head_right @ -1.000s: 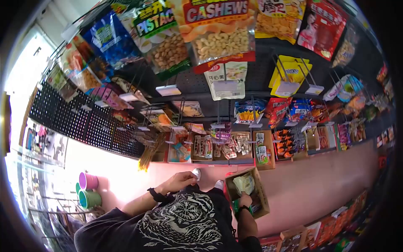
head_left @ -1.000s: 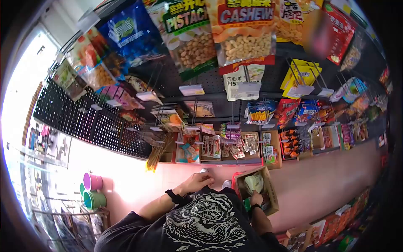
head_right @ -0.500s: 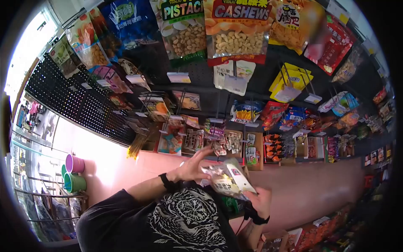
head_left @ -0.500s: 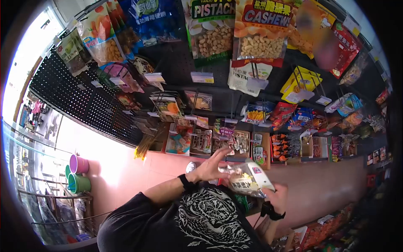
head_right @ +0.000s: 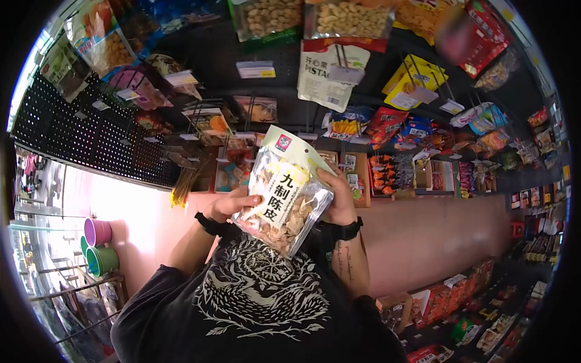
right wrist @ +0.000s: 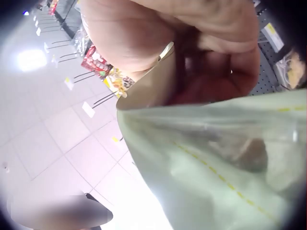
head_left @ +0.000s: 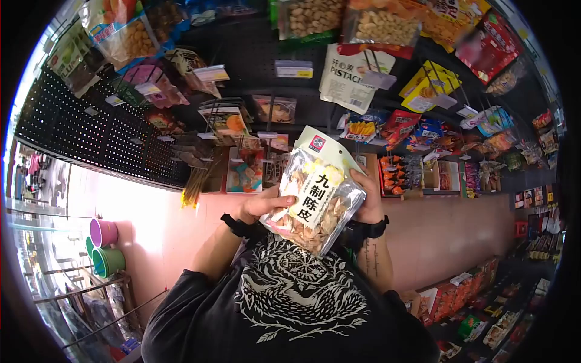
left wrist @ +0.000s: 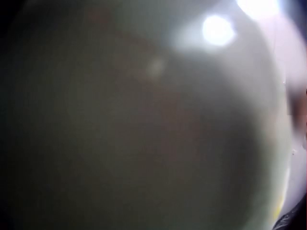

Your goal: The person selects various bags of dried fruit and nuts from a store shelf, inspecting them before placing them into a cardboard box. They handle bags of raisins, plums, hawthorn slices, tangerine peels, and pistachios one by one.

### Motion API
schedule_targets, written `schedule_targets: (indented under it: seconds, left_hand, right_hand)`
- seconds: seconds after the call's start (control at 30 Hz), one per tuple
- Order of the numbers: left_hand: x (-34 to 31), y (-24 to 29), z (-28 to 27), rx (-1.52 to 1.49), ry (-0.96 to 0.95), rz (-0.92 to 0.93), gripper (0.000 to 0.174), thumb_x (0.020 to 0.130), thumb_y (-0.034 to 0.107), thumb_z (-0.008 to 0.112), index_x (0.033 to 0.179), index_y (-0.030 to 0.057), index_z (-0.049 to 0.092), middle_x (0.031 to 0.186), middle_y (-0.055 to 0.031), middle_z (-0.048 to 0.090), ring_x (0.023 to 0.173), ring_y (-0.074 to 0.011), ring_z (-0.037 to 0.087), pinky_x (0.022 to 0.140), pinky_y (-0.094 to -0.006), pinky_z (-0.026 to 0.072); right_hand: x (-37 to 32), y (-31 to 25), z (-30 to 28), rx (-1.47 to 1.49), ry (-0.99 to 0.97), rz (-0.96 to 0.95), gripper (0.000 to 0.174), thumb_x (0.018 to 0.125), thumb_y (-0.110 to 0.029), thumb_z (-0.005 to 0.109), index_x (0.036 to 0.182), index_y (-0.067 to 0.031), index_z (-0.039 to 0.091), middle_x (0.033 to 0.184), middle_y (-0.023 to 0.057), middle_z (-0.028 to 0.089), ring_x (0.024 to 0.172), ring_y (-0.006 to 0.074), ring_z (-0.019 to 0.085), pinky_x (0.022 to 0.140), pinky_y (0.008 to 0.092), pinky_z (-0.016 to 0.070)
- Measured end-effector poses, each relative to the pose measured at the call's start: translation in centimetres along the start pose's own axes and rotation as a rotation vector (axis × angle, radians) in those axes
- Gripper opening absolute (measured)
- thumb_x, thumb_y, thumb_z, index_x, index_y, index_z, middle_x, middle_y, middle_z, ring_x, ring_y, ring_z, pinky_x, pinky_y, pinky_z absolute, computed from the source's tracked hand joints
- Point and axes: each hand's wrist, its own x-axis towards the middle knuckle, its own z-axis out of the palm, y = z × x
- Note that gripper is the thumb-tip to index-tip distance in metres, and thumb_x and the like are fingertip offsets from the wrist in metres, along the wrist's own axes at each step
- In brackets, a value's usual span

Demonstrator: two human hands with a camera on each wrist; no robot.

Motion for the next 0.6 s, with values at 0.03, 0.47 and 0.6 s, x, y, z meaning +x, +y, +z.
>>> schedule_targets:
  seconds: [0.03, 0.47, 0.6]
  left_hand:
    - [-0.4, -0.2, -0.8, 0.003, 0.001, 0.005, 0.063, 0.088, 0.032, 0.064, 0.132, -0.0054, 0.04, 0.122, -0.0105, 0.057, 0.107, -0.0159, 0.055, 0.089, -0.0276, 0.0441]
    - [-1.3, 1.1, -8.9, 0.144, 0.252, 0.23, 0.076, 0.079, 0.025, 0.076, 0.133, -0.0076, 0.034, 0.121, -0.013, 0.054, 0.11, -0.0173, 0.05, 0.098, -0.0303, 0.039]
    - [-2.4, 2.0, -10.7, 0.166, 0.245, 0.227, 0.071, 0.08, 0.022, 0.075, 0.131, -0.0074, 0.035, 0.12, -0.0126, 0.054, 0.109, -0.0164, 0.05, 0.097, -0.0298, 0.0396]
  right_hand:
    - [0.7, 0.5, 0.3, -0.002, -0.005, -0.002, 0.047, 0.085, -0.02, 0.063, 0.124, 0.0025, 0.048, 0.113, 0.0153, 0.061, 0.096, 0.0225, 0.063, 0.085, 0.0323, 0.0492]
    - [1.5, 10.6, 5.4, -0.338, 0.069, -0.141, 0.071, 0.081, -0.003, 0.066, 0.139, -0.0017, 0.024, 0.132, 0.0095, 0.044, 0.12, 0.0196, 0.044, 0.101, 0.0337, 0.0356]
    - [2.0, 11.0, 8.5, -0.341, 0.067, -0.117, 0.067, 0.083, 0.001, 0.063, 0.139, -0.0021, 0.025, 0.129, 0.0094, 0.046, 0.116, 0.0191, 0.047, 0.098, 0.0322, 0.039]
